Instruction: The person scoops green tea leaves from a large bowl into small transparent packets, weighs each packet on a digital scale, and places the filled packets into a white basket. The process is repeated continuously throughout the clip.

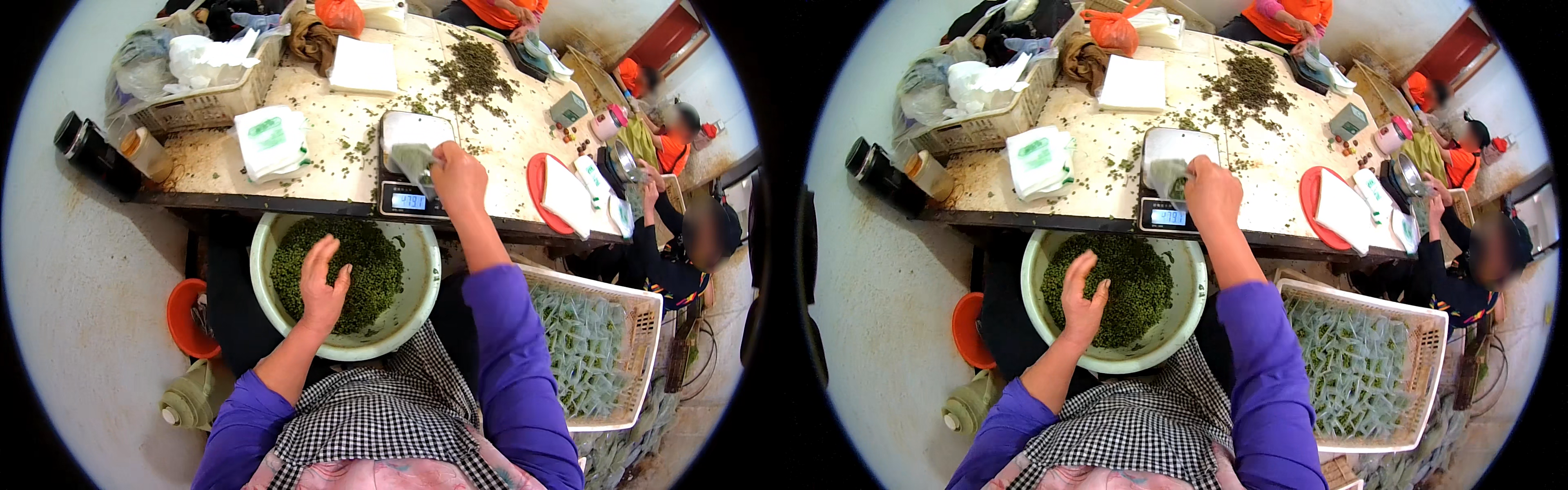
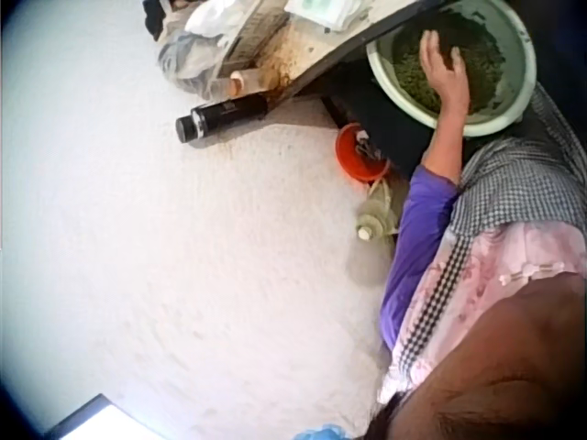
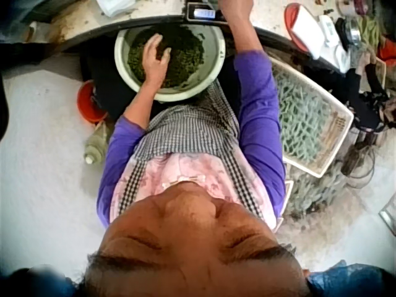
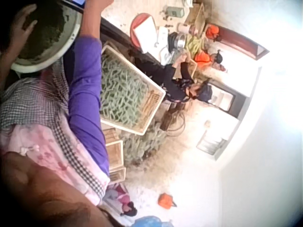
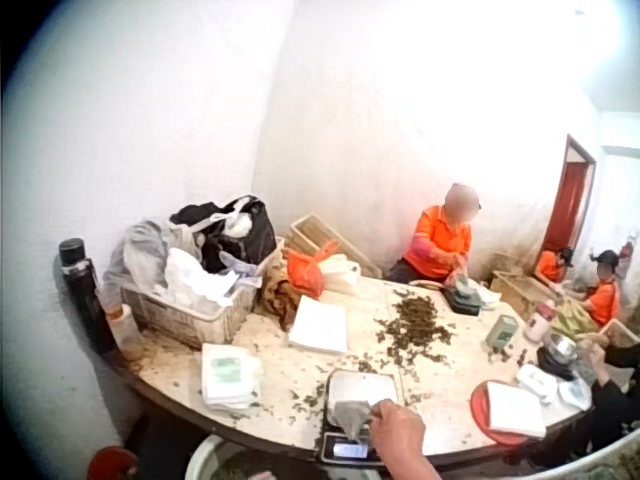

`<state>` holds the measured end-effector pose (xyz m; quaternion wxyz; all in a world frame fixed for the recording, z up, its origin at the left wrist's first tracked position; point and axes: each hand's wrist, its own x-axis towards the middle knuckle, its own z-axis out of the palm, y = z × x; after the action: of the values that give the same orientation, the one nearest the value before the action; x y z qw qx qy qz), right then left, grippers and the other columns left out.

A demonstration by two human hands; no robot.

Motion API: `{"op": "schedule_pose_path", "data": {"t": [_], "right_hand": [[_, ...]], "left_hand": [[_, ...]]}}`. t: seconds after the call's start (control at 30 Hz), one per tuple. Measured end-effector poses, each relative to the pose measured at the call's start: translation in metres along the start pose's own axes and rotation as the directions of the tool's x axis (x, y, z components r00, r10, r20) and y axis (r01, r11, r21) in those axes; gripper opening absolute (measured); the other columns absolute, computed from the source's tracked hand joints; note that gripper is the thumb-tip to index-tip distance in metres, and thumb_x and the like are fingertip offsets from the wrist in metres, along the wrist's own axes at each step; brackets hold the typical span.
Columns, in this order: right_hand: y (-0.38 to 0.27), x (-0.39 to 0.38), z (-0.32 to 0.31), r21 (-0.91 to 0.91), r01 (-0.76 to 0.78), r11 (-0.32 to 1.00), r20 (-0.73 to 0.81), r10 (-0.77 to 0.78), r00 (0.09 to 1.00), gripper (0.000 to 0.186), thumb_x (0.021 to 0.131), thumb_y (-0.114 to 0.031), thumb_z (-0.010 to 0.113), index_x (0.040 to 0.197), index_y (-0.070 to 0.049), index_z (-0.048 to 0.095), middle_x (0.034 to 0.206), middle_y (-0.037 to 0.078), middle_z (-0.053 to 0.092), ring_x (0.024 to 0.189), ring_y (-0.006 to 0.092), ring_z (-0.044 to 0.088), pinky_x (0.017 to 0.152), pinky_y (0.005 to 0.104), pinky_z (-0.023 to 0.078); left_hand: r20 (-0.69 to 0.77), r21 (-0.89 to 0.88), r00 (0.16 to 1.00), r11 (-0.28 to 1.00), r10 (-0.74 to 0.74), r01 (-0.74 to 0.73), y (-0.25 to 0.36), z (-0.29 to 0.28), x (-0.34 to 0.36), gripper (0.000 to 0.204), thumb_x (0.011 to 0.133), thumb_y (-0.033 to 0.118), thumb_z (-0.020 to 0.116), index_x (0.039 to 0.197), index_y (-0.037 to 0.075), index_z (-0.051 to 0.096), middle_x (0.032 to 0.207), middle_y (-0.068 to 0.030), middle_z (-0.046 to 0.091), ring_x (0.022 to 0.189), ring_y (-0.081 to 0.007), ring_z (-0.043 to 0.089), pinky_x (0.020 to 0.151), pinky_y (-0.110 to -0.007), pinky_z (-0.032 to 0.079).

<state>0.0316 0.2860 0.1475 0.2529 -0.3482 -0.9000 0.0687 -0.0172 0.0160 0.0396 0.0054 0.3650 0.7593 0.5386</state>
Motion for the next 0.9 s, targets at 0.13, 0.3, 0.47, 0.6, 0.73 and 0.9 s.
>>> {"op": "schedule_pose_path", "data": {"t": [0.13,0.3,0.47,0.6,0.73,0.9], "right_hand": [[-0.046,-0.055,-0.044,0.04,0.156,0.987,0.356,-0.16,0.92,0.01,0.078,-0.01,0.064,0.088,-0.011,0.065,0.075,0.012,0.069,0.07,0.033,0.068,0.067,0.0443,0.053],[-0.078,-0.097,-0.025,0.264,0.226,0.938,0.654,-0.346,0.673,0.011,0.082,-0.019,0.065,0.085,-0.01,0.06,0.074,0.013,0.067,0.074,0.034,0.068,0.069,0.0467,0.053],[-0.068,-0.05,0.012,0.652,0.061,0.756,0.486,-0.479,0.731,0.017,0.088,-0.02,0.069,0.091,-0.003,0.069,0.081,0.012,0.066,0.075,0.0251,0.064,0.07,0.0351,0.051],[-0.068,-0.003,0.063,0.359,0.291,0.887,0.268,-0.397,0.878,0.015,0.082,-0.018,0.071,0.084,-0.004,0.067,0.084,0.012,0.068,0.083,0.0319,0.066,0.072,0.0426,0.051],[-0.087,0.016,0.097,0.005,0.401,0.916,0.332,-0.38,0.863,0.01,0.077,-0.014,0.07,0.078,-0.006,0.065,0.08,0.015,0.069,0.078,0.0335,0.067,0.069,0.0435,0.052],[-0.082,0.031,0.125,-0.084,0.361,0.929,0.453,-0.287,0.844,0.006,0.077,-0.006,0.062,0.081,-0.005,0.067,0.082,0.017,0.07,0.081,0.0343,0.07,0.07,0.046,0.055]], "left_hand": [[-0.094,0.121,0.968,0.967,0.234,-0.222,0.028,-0.015,0.009,0.07,0.071,0.001,0.078,0.134,0.004,0.049,0.141,-0.0176,0.049,0.128,-0.034,0.049,0.107,-0.04,0.04],[0.17,0.058,0.985,0.997,0.034,-0.044,0.009,-0.003,-0.018,0.074,0.063,-0.002,0.08,0.131,0.011,0.054,0.107,-0.014,0.068,0.094,-0.0296,0.068,0.08,-0.038,0.056],[0.259,-0.148,0.848,0.849,-0.462,0.507,-0.003,-0.008,-0.021,0.062,0.072,-0.001,0.074,0.13,0.012,0.055,0.095,-0.0109,0.069,0.084,-0.0199,0.068,0.076,-0.032,0.053],[0.163,-0.216,0.894,0.869,-0.417,0.445,-0.023,0.007,-0.025,0.053,0.079,0.001,0.072,0.128,0.008,0.054,0.088,-0.0053,0.068,0.078,-0.0112,0.064,0.071,-0.027,0.051],[0.188,-0.144,0.843,0.835,-0.504,0.531,-0.016,0.003,-0.018,0.053,0.078,0.001,0.073,0.127,0.008,0.055,0.089,-0.0058,0.068,0.079,-0.0119,0.064,0.071,-0.028,0.051],[0.174,-0.097,0.844,0.844,-0.507,0.527,-0.013,0.001,-0.015,0.052,0.075,0.003,0.075,0.124,0.007,0.057,0.09,-0.0084,0.069,0.08,-0.0153,0.066,0.072,-0.03,0.052]]}}
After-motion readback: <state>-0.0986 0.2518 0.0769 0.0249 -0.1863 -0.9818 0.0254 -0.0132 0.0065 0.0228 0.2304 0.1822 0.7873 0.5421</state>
